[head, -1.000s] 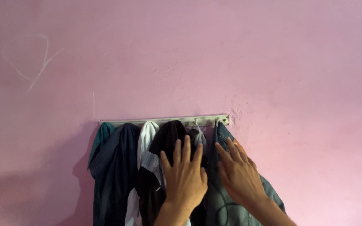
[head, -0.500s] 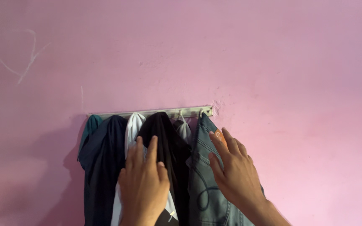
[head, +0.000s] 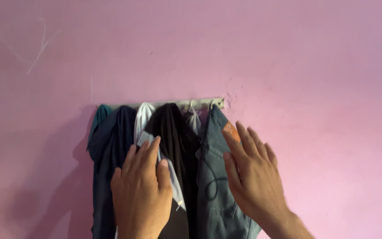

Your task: The person picks up several garments from a pile on a bed and hangs them one by one on a wall-mounted coat rack. Items include a white shirt, a gray shirt, a black shirt, a pair of jeans, and a yellow shirt. The person handles each item by hand and places it on the rack.

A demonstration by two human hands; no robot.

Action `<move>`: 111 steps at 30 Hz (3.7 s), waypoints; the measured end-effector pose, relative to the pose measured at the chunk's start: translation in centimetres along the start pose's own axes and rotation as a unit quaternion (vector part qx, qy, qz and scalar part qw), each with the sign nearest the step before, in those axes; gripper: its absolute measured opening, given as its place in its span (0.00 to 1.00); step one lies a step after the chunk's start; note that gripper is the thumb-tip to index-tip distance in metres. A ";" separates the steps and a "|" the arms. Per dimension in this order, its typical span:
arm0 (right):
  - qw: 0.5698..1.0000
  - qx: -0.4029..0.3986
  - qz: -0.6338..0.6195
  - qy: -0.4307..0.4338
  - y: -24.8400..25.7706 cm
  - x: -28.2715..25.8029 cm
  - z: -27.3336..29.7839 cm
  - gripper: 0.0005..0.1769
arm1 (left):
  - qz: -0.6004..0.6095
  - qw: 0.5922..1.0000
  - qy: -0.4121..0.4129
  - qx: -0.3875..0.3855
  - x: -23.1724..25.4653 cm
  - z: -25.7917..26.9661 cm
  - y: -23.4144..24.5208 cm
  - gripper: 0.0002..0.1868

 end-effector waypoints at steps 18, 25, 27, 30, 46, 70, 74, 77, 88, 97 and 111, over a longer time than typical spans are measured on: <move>0.994 0.058 0.057 0.077 4.5 -4.7 9.8 0.26 | -0.053 0.995 -0.078 0.044 0.9 10.0 4.0 0.27; 0.997 0.028 0.062 0.045 6.8 -7.2 17.7 0.26 | -0.050 0.992 -0.113 0.032 -0.8 17.9 6.2 0.27; 0.996 0.024 0.071 0.044 7.4 -7.9 19.3 0.26 | -0.052 0.990 -0.122 0.041 -1.3 19.7 7.0 0.25; 0.996 0.012 0.078 0.038 8.1 -9.2 21.1 0.26 | -0.056 0.991 -0.121 0.029 -1.7 21.4 7.8 0.24; 0.999 0.004 0.037 0.018 13.5 -14.7 25.8 0.28 | 0.017 0.994 -0.110 0.021 0.4 26.7 14.7 0.25; 0.996 -0.071 -0.053 0.027 12.7 -11.6 29.7 0.27 | -0.044 0.996 -0.071 -0.028 1.9 31.7 14.3 0.23; 0.994 -0.084 -0.054 0.046 12.3 -11.2 30.4 0.27 | -0.060 0.996 -0.071 -0.014 2.3 32.8 14.2 0.23; 0.992 -0.099 -0.067 0.039 12.0 -10.7 31.5 0.27 | -0.068 0.995 -0.066 -0.020 2.6 34.2 13.9 0.23; 0.985 -0.149 -0.087 0.031 10.1 -9.5 34.9 0.27 | -0.093 0.994 -0.049 -0.027 2.1 37.7 12.8 0.22; 0.978 -0.172 -0.115 0.024 9.1 -8.9 37.2 0.26 | -0.062 0.997 -0.031 -0.011 2.0 40.6 10.6 0.22; 0.971 -0.205 -0.125 0.022 5.7 -6.4 43.2 0.24 | 0.028 0.997 -0.047 -0.046 1.1 47.0 3.7 0.23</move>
Point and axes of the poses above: each hand's wrist, its own z-axis away from the middle knuckle, its own y-axis out of the back of the hand, x = y × z, the point moved 9 cm from there along -z, towards the middle knuckle, and after that the axes turned 7 degrees about -z, right-handed, at the moved point
